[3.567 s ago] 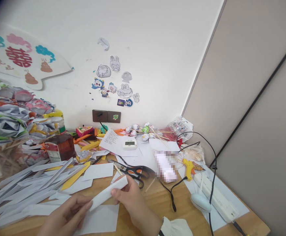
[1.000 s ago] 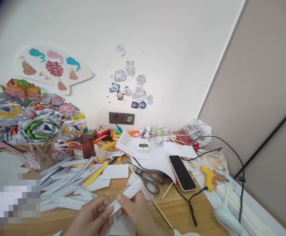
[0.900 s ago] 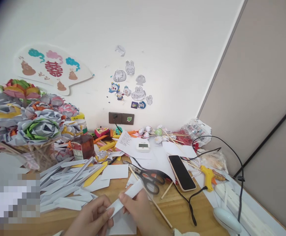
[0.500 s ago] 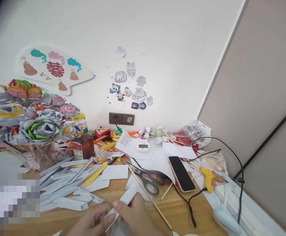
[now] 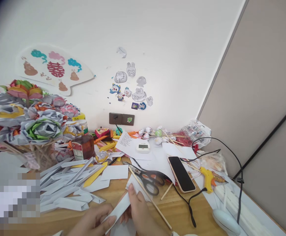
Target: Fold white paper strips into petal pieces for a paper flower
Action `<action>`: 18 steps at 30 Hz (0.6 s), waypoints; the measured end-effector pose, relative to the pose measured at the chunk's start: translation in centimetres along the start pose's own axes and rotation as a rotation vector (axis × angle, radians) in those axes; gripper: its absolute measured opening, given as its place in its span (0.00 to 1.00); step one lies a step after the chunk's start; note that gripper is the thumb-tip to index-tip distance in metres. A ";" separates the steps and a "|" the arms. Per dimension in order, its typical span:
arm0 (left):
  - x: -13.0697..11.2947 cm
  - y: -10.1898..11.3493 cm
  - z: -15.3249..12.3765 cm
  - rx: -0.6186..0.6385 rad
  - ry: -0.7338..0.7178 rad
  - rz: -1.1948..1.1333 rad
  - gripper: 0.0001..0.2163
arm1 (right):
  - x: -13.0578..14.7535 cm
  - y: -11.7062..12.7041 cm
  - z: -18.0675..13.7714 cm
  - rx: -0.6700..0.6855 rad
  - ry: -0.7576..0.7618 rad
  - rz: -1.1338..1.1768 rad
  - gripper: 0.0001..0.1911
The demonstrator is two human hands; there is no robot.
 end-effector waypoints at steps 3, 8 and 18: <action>-0.2 -0.2 0.0 0.019 0.009 -0.023 0.19 | 0.2 0.1 0.1 0.008 0.015 0.010 0.28; -0.1 0.1 0.0 -0.024 0.051 -0.030 0.20 | -1.4 1.3 0.7 -0.075 -0.029 -0.025 0.30; 2.2 0.4 0.5 -0.072 0.129 -0.074 0.18 | -0.8 0.0 0.5 0.192 0.079 -0.364 0.23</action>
Point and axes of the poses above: each hand's wrist, its own z-axis towards the middle knuckle, its own y-axis out of the back of the hand, x = y × z, the point moved 10 cm from there along z, towards the middle knuckle, and after that the axes turned 8 degrees about y, right-handed, at the moved point
